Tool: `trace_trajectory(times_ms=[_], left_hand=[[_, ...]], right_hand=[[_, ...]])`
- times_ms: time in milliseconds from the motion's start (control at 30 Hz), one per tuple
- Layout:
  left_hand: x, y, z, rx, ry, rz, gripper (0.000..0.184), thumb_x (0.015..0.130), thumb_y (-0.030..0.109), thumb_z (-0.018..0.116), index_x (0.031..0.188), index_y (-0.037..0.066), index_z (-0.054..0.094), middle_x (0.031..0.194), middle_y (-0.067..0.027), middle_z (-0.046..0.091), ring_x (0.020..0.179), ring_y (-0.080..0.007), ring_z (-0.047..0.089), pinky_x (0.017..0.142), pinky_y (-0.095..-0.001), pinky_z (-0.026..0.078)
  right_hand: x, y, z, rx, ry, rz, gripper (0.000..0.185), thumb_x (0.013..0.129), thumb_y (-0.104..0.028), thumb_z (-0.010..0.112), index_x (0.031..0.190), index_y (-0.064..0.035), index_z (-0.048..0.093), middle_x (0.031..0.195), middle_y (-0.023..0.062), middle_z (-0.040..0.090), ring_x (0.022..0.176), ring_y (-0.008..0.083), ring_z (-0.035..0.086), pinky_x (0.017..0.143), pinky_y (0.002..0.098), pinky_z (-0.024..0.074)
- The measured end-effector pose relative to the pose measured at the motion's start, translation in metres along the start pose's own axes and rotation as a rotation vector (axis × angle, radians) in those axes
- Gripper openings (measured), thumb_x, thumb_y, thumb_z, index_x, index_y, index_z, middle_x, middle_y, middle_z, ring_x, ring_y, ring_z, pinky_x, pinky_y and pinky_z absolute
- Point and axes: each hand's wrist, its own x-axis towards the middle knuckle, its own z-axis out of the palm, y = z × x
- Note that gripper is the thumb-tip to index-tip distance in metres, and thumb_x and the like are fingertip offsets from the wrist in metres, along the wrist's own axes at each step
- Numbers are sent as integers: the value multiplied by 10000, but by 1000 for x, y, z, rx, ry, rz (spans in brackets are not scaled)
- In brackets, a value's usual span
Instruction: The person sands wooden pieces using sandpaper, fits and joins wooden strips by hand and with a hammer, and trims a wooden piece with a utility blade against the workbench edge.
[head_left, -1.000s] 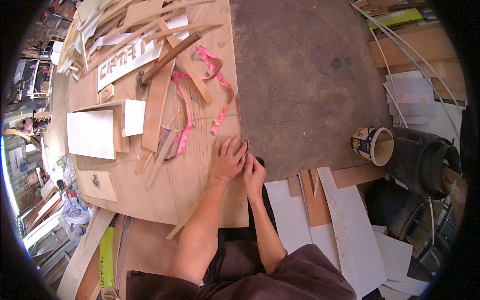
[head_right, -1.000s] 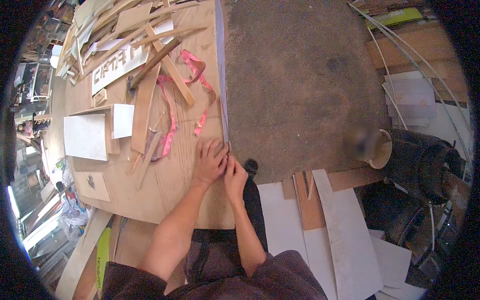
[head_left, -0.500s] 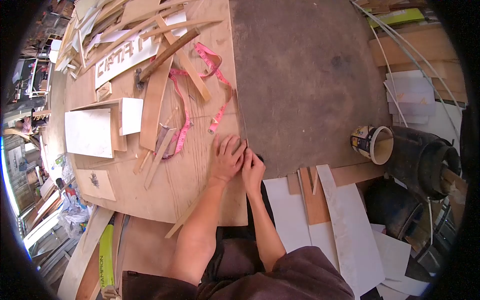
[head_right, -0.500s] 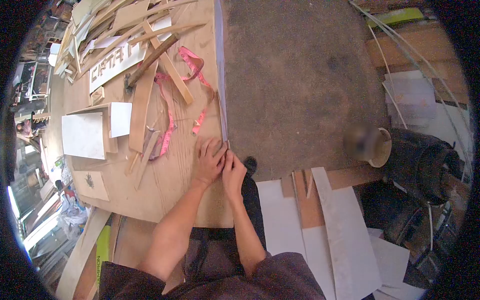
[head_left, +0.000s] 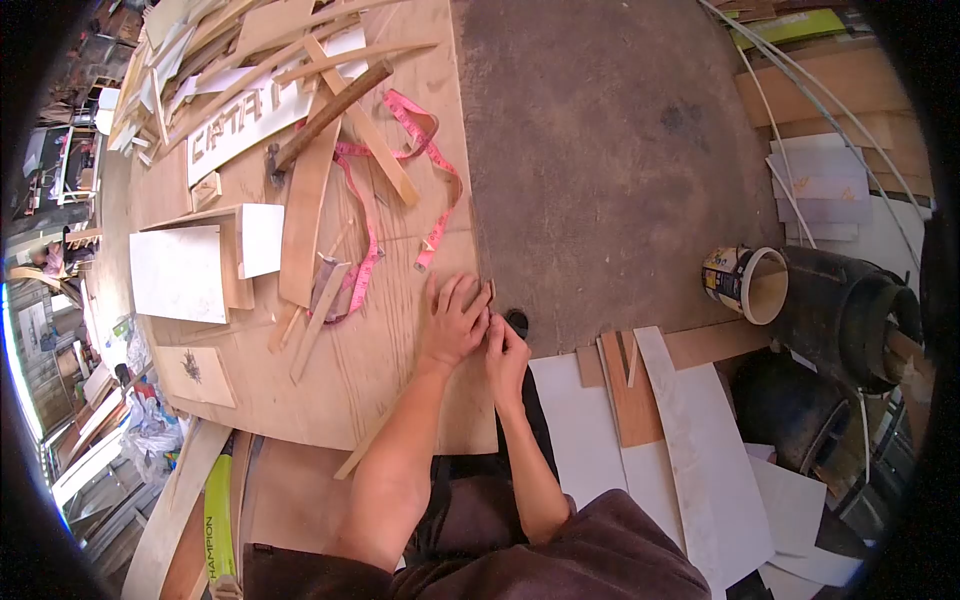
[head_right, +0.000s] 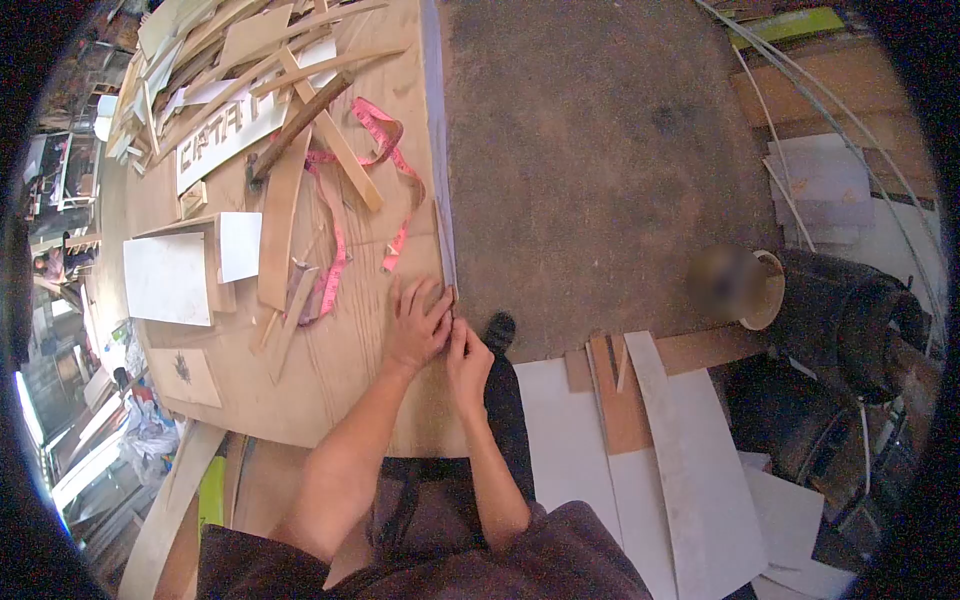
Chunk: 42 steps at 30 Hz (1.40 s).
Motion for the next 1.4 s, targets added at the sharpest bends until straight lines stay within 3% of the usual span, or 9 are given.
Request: trace_trajectory(times_ms=[233,267,400,467,567,1133,1333,1400], left_hand=[[2,0,-3,25,9,-3,396,851,196,655,1243,140,643,1307,-90,537,1307,-265,442,1182,-598,218],[2,1,-3,18,8,-2,403,842,197,665,1240,134,644,1296,-100,534,1303,-277,444,1180,-595,222],[-2,2,0,26,-1,-13,406,839,202,667,1237,127,648,1289,-106,533,1303,-288,444,1182,-589,224],[-2,2,1,36,6,-1,404,842,203,665,1238,124,647,1288,-106,535,1303,-288,444,1184,-589,221],[2,0,-2,36,10,4,398,845,204,661,1233,118,646,1290,-105,535,1304,-288,442,1187,-589,216],[0,0,-3,32,23,14,390,859,215,637,1235,111,643,1294,-120,524,1304,-289,435,1194,-592,197],[-1,2,-2,8,-12,-14,382,859,215,637,1227,112,652,1282,-123,539,1289,-291,452,1191,-593,211],[-1,-1,1,45,20,18,380,857,227,638,1219,112,658,1288,-122,541,1291,-289,451,1193,-587,209]], right_hand=[[10,-18,-5,-67,-102,139,367,1035,-262,514,1189,39,656,999,233,717,919,203,679,836,340,512],[2,-4,1,14,21,-22,359,1038,-273,509,1134,31,675,969,273,695,860,264,724,773,368,530],[2,3,1,-48,6,-42,364,1038,-274,512,1146,33,674,986,274,694,900,261,727,782,364,532],[16,-18,3,-27,-77,114,358,1035,-269,519,1162,29,672,1021,266,695,976,264,721,828,357,532],[4,-1,3,1,-30,46,360,1036,-267,514,1172,29,667,1027,263,697,981,275,721,826,358,531],[12,-9,2,34,-70,68,364,1030,-272,525,1150,39,671,1014,261,703,950,247,722,812,362,530],[3,0,4,29,13,-12,347,1034,-254,517,1136,36,677,999,258,706,955,231,716,816,354,526],[14,-14,0,8,-99,136,362,1034,-264,522,1155,42,671,1034,228,724,963,204,701,843,341,521]])
